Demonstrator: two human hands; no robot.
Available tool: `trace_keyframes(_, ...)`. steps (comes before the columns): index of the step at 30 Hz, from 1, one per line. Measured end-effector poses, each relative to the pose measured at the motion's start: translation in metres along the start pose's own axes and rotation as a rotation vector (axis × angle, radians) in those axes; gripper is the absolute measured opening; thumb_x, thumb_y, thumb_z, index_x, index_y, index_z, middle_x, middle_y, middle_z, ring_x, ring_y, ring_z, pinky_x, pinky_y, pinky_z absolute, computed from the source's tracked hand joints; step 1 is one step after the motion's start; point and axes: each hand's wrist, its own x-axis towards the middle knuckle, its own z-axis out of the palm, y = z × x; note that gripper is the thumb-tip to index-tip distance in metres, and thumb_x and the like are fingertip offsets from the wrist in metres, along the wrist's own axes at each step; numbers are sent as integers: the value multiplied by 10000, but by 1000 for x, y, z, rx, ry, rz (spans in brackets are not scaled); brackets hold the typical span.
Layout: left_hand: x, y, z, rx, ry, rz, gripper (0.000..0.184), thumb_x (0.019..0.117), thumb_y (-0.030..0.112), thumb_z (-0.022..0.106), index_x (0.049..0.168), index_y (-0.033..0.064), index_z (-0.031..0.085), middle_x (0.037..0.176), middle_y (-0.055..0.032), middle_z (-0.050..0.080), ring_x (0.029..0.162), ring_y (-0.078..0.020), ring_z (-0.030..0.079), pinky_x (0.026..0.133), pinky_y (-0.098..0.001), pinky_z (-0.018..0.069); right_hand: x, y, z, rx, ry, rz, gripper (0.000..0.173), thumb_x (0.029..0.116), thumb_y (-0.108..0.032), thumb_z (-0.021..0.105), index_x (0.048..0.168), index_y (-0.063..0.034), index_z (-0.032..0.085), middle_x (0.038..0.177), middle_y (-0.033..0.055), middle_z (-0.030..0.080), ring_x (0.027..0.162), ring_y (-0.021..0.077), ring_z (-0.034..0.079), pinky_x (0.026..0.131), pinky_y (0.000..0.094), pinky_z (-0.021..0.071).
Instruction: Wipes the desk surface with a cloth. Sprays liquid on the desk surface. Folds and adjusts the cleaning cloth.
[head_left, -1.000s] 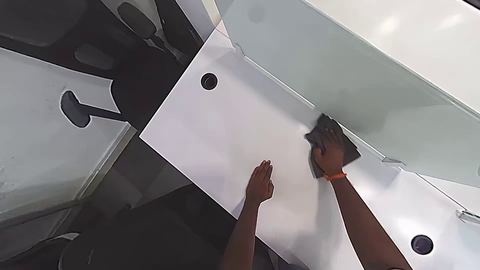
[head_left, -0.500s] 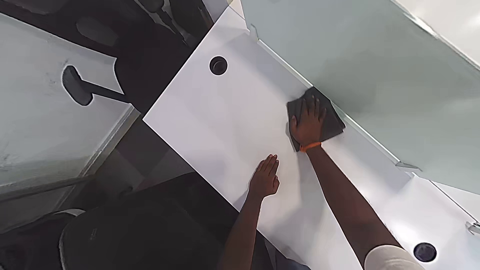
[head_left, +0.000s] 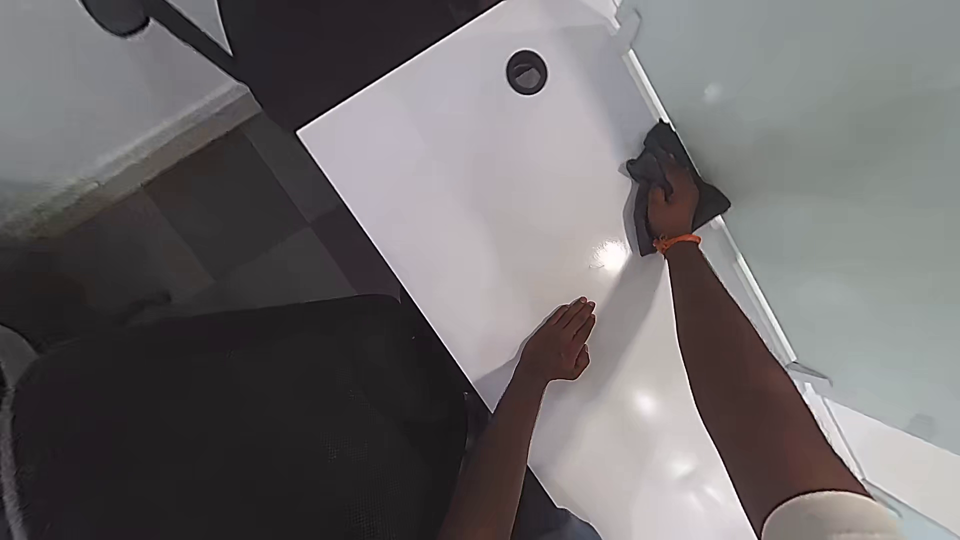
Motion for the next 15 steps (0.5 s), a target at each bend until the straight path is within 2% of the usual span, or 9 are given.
trace_keyframes(4, -1, -1, -1, -115, 102, 37, 534, 958, 252, 467, 1418, -3, 558, 1545, -173, 493, 1484, -305, 406, 1236, -431, 317, -43, -20, 4, -31, -4, -4, 455, 955, -97, 474, 1377, -20, 626, 1460, 157, 592, 1434, 280, 487, 1248, 487, 286)
trace_keyframes(7, -2, -6, -4, -267, 198, 56, 523, 925, 207, 510, 1386, -30, 583, 1523, -205, 505, 1465, -328, 431, 1222, -432, 346, -76, -46, 13, -98, -16, 2, 477, 960, -115, 459, 1397, 17, 597, 1490, 187, 557, 1453, 322, 460, 1256, 500, 256)
trace_keyframes(11, -8, -17, -23, -461, 400, -89, 471, 895, 139, 552, 1318, -53, 630, 1527, -226, 486, 1456, -318, 441, 1196, -418, 389, -124, -97, 23, -203, -103, 25, 505, 979, -157, 413, 1441, -11, 557, 1574, 145, 472, 1516, 298, 359, 1268, 537, 195)
trace_keyframes(15, -37, -54, -80, -244, 615, -303, 460, 900, 144, 492, 1302, -20, 647, 1494, -183, 530, 1439, -319, 450, 1200, -476, 358, -168, -141, 57, -214, -135, 14, 512, 967, -184, 444, 1453, -67, 555, 1600, 108, 441, 1531, 277, 325, 1264, 556, 191)
